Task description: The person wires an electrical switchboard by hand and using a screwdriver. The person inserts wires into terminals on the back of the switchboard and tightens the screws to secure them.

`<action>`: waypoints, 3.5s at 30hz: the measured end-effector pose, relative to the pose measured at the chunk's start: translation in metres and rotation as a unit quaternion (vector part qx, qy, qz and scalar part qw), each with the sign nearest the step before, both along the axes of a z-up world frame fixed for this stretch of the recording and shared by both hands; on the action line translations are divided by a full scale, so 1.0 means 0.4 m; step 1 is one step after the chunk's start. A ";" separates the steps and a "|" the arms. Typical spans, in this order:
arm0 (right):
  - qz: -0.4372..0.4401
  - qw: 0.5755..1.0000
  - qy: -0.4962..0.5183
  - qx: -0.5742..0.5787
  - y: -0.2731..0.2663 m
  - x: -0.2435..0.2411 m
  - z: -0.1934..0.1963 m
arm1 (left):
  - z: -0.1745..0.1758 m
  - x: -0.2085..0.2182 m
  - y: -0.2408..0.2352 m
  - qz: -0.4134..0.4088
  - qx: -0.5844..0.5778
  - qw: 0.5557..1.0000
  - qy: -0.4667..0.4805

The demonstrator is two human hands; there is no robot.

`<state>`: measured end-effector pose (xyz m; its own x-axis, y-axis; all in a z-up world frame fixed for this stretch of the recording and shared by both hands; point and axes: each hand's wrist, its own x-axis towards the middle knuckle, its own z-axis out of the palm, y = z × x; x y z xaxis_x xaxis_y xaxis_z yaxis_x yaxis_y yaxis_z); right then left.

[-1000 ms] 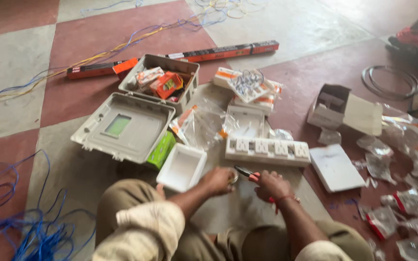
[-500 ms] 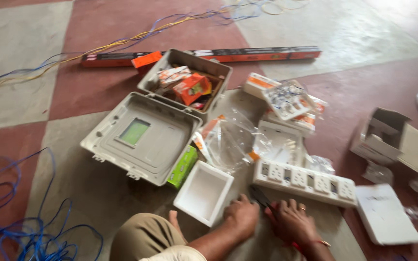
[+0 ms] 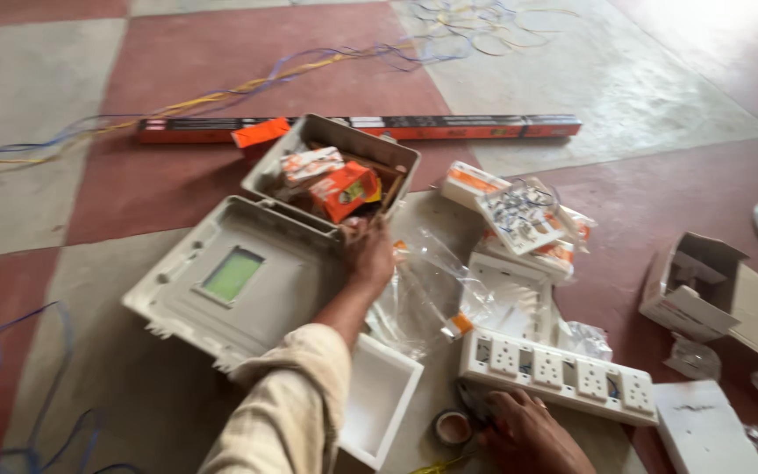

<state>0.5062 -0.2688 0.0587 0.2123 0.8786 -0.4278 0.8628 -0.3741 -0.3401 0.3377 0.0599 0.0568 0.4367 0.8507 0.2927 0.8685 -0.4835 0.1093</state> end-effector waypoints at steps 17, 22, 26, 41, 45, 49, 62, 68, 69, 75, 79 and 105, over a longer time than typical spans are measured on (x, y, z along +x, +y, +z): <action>-0.068 0.927 -0.032 0.367 0.292 0.175 0.020 | 0.051 -0.479 -0.111 -0.262 -0.074 0.962 -0.036; -0.051 0.902 -0.274 0.331 0.485 0.271 -0.003 | 0.116 -0.450 -0.169 -0.234 -0.096 0.965 -0.064; 0.012 0.884 -0.370 0.286 0.521 0.293 -0.017 | 0.169 -0.358 -0.308 -0.264 -0.163 0.943 -0.118; -0.036 0.814 -0.097 0.571 -0.089 0.005 0.259 | -0.019 -0.214 -0.461 -0.391 -0.151 0.882 0.216; -0.324 0.634 0.425 0.559 -0.194 -0.045 0.236 | -0.089 -0.203 -0.432 -0.366 -0.095 0.910 0.168; -0.413 0.516 0.572 0.486 -0.214 0.010 0.209 | -0.085 -0.168 -0.423 -0.365 -0.101 0.912 0.157; -0.501 0.349 0.598 0.520 -0.335 0.263 0.107 | 0.362 -0.439 -0.497 -0.223 -0.156 0.855 -0.442; -0.545 0.379 0.524 0.533 -0.319 0.199 0.126 | 0.299 -0.873 -0.569 0.014 0.105 0.971 -0.216; -0.482 0.392 0.572 0.536 -0.313 0.177 0.134 | 0.267 -0.925 -0.585 0.099 0.107 0.982 -0.123; -0.453 0.476 0.551 0.515 -0.237 0.021 0.182 | 0.145 -1.096 -0.697 0.233 0.082 0.954 -0.170; -0.404 0.540 0.495 0.547 -0.211 -0.007 0.161 | 0.168 -1.092 -0.718 0.236 0.093 0.948 -0.191; -0.446 0.386 0.633 0.501 -0.296 0.260 0.155 | -0.063 0.329 -0.515 -0.302 -0.167 0.935 0.085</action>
